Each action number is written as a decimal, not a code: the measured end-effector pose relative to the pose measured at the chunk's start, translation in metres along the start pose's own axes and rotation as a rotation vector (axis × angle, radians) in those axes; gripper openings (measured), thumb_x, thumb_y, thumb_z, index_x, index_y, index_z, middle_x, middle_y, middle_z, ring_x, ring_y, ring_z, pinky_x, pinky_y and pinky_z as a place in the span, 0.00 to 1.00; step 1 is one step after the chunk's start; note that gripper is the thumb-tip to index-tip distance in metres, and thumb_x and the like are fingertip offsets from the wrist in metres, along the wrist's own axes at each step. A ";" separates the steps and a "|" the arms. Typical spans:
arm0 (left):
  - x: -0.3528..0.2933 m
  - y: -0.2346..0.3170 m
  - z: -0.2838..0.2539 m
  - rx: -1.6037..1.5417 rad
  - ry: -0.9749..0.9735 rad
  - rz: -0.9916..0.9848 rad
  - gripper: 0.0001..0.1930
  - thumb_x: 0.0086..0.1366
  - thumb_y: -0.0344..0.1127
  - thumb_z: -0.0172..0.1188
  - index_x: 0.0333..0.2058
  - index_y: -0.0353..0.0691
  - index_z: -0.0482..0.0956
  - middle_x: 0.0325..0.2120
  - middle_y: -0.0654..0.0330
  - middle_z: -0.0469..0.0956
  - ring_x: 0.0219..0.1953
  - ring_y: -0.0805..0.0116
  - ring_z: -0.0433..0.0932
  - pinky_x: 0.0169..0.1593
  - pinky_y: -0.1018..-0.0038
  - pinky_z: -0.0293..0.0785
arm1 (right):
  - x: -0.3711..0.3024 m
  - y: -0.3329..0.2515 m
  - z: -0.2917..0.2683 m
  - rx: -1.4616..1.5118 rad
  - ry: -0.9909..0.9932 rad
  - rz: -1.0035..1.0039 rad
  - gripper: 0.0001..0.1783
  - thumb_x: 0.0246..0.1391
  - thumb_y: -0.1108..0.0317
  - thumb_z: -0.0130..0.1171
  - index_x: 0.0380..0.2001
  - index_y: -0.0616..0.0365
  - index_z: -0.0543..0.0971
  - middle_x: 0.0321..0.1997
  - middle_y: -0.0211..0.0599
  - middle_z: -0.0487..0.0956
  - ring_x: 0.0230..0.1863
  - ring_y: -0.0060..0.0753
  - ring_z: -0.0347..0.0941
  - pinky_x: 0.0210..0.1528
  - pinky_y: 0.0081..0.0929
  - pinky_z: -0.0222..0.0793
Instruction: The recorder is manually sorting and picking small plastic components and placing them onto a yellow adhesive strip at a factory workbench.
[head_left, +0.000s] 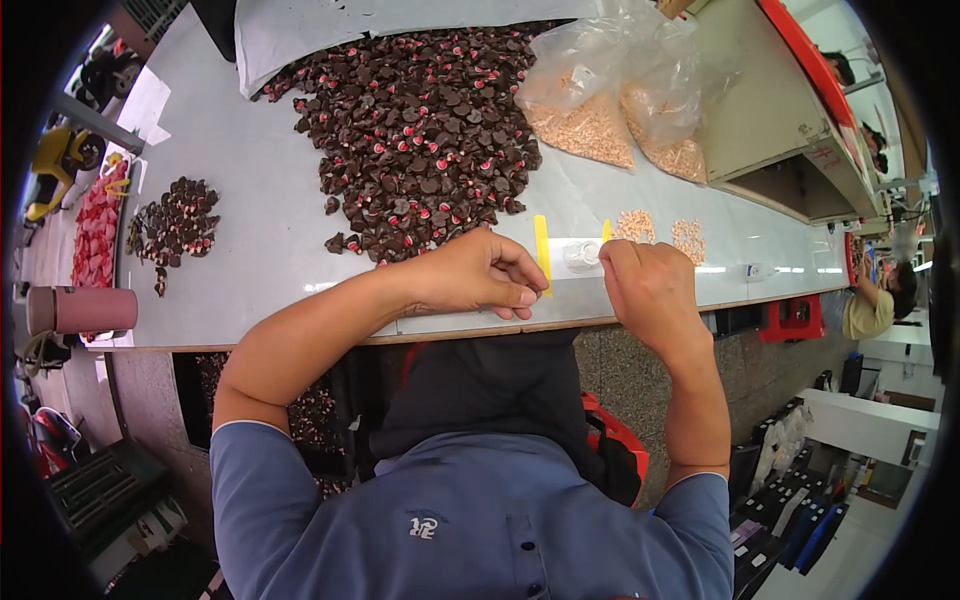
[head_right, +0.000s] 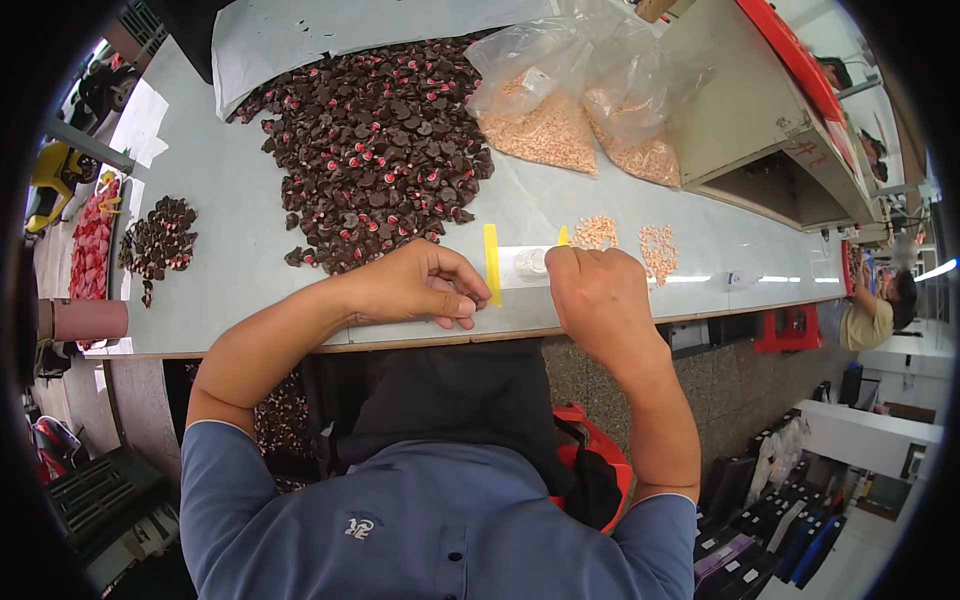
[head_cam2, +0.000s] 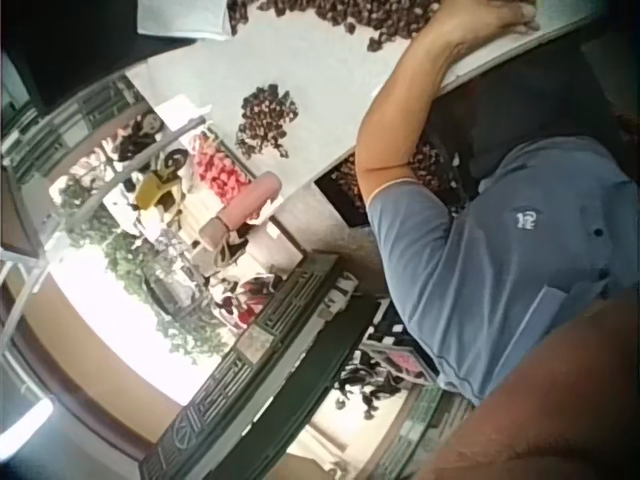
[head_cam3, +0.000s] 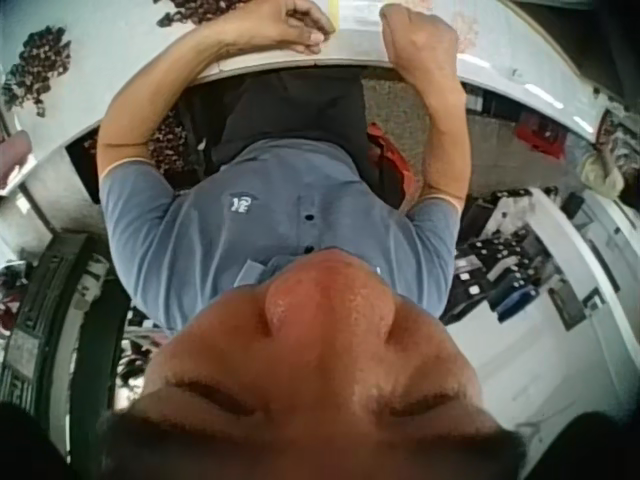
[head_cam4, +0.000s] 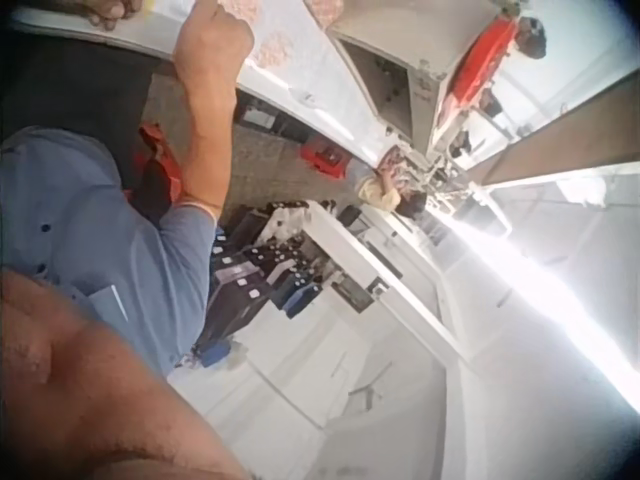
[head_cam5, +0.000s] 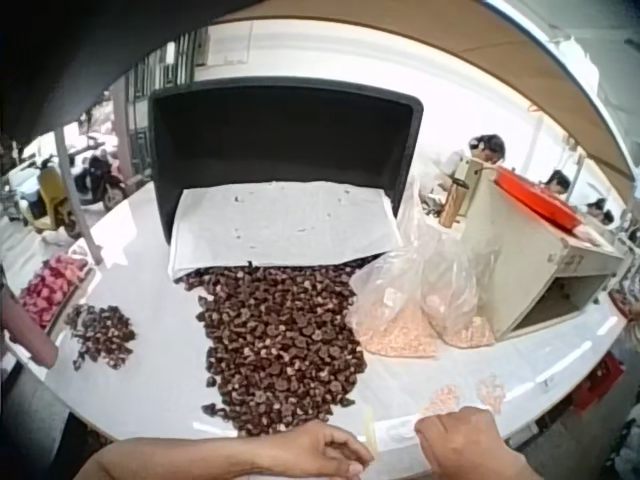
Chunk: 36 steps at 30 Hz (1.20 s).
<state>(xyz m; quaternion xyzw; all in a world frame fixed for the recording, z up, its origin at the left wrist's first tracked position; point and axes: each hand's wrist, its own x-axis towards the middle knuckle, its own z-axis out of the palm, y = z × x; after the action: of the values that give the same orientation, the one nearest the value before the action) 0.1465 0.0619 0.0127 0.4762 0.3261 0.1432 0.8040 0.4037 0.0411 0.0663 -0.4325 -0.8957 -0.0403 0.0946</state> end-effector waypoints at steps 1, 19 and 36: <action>0.000 -0.001 0.000 -0.004 0.003 0.001 0.14 0.62 0.28 0.65 0.46 0.30 0.79 0.41 0.55 0.82 0.39 0.70 0.83 0.41 0.78 0.80 | 0.001 0.000 0.000 0.001 -0.002 -0.005 0.06 0.50 0.73 0.63 0.29 0.55 0.74 0.20 0.36 0.76 0.21 0.42 0.73 0.25 0.38 0.67; 0.002 0.000 -0.001 -0.034 0.041 0.017 0.14 0.65 0.28 0.62 0.48 0.30 0.79 0.42 0.52 0.83 0.41 0.66 0.84 0.44 0.76 0.81 | -0.006 -0.045 0.013 0.492 0.314 0.115 0.07 0.46 0.80 0.64 0.29 0.57 0.78 0.16 0.30 0.74 0.15 0.29 0.70 0.20 0.25 0.62; 0.003 0.000 0.000 -0.059 0.065 0.028 0.13 0.64 0.25 0.63 0.46 0.27 0.79 0.37 0.51 0.83 0.40 0.66 0.84 0.45 0.75 0.82 | -0.005 -0.058 0.034 0.463 0.360 0.051 0.08 0.44 0.80 0.65 0.29 0.58 0.78 0.17 0.32 0.75 0.17 0.33 0.72 0.21 0.29 0.64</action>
<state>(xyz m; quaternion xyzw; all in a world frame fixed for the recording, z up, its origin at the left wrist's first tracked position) 0.1488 0.0633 0.0122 0.4520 0.3408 0.1794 0.8046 0.3570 0.0069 0.0326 -0.4076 -0.8388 0.0917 0.3490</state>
